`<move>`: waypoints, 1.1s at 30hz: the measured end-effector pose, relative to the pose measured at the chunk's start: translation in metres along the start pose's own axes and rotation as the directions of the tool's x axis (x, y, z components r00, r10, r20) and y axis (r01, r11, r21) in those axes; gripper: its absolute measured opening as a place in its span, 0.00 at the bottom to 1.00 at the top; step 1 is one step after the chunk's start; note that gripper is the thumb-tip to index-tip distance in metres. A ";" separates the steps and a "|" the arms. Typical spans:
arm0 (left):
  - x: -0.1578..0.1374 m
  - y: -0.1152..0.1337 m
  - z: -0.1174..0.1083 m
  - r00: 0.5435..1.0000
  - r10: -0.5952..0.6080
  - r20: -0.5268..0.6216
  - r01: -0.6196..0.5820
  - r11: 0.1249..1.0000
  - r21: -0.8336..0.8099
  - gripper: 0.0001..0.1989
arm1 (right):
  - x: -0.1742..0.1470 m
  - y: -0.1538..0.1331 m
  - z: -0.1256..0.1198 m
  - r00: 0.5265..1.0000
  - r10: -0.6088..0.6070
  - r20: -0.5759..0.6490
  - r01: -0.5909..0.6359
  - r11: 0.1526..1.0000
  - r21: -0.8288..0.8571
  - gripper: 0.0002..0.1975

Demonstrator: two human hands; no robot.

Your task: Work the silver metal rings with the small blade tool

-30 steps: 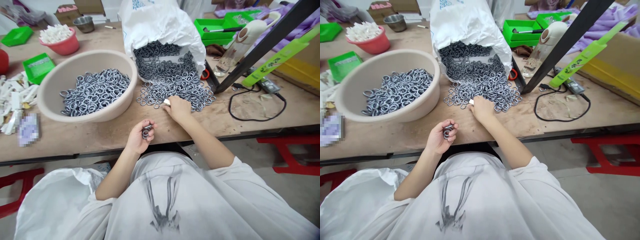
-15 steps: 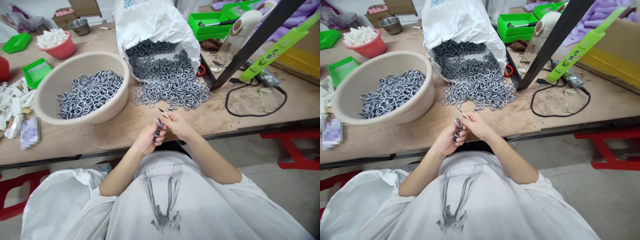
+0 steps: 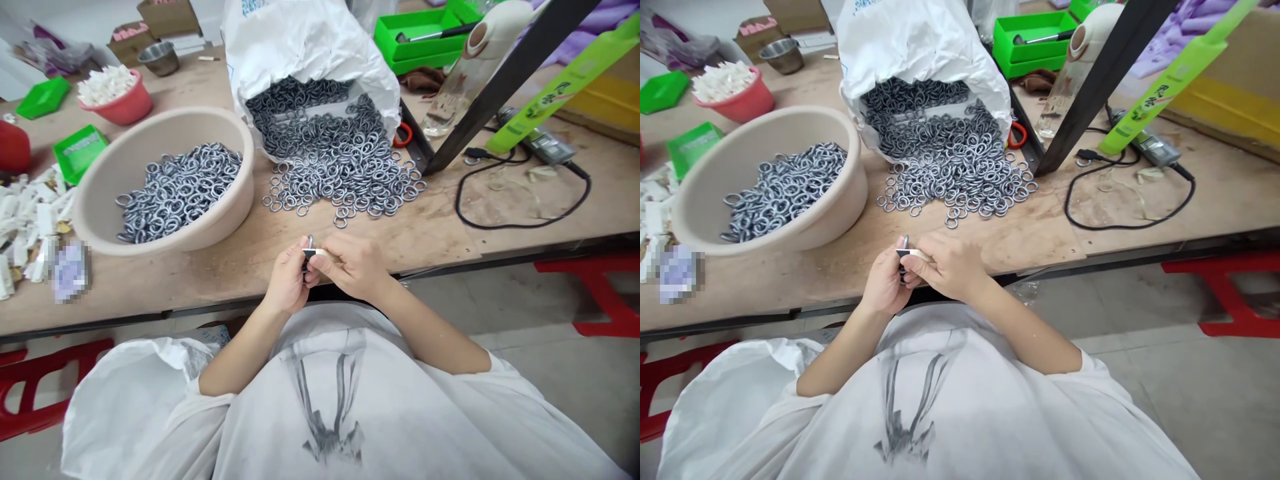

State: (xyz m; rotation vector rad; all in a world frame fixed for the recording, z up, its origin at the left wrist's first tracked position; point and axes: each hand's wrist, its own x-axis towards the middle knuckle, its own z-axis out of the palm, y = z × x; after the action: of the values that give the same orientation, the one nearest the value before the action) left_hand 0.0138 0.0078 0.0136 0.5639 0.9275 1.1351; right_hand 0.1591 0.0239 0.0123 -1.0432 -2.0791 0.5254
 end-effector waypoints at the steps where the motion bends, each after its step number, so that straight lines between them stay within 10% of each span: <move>1: 0.000 0.000 0.001 1.000 0.002 -0.004 -0.002 1.000 -0.002 0.25 | 0.000 -0.001 0.001 1.000 -0.010 -0.003 0.010 1.000 -0.028 0.26; 7: -0.001 -0.001 0.000 1.000 0.018 0.011 -0.017 0.999 -0.032 0.25 | 0.000 0.003 0.006 1.000 0.005 -0.021 -0.006 0.996 -0.093 0.29; 13: -0.008 0.000 -0.009 0.992 0.005 0.126 -0.004 1.000 -0.012 0.25 | 0.029 0.032 0.002 0.916 0.401 -0.024 -0.392 0.878 -0.275 0.25; 24: 0.003 0.018 -0.038 0.998 0.048 -0.035 -0.051 0.995 -0.080 0.17 | 0.105 0.041 0.043 0.882 0.414 0.227 -0.202 0.766 -0.610 0.14; 27: 0.006 0.022 -0.043 0.999 0.022 -0.043 -0.027 0.992 -0.120 0.13 | 0.095 0.044 0.033 0.897 0.389 0.210 -0.267 0.855 -0.446 0.11; 30: 0.011 0.022 -0.040 0.999 -0.037 -0.037 0.031 0.989 -0.143 0.10 | 0.073 0.039 0.017 0.915 0.306 0.264 -0.337 0.938 0.078 0.15; 33: 0.015 0.016 -0.032 0.988 -0.148 0.035 0.151 0.982 -0.111 0.16 | 0.049 0.030 0.010 0.909 0.197 0.367 -0.387 0.726 0.568 0.20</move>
State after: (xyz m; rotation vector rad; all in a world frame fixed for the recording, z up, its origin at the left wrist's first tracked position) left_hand -0.0196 0.0254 0.0043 0.4083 0.8623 1.0352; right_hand 0.1470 0.0810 0.0086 -0.9160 -1.7369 1.5057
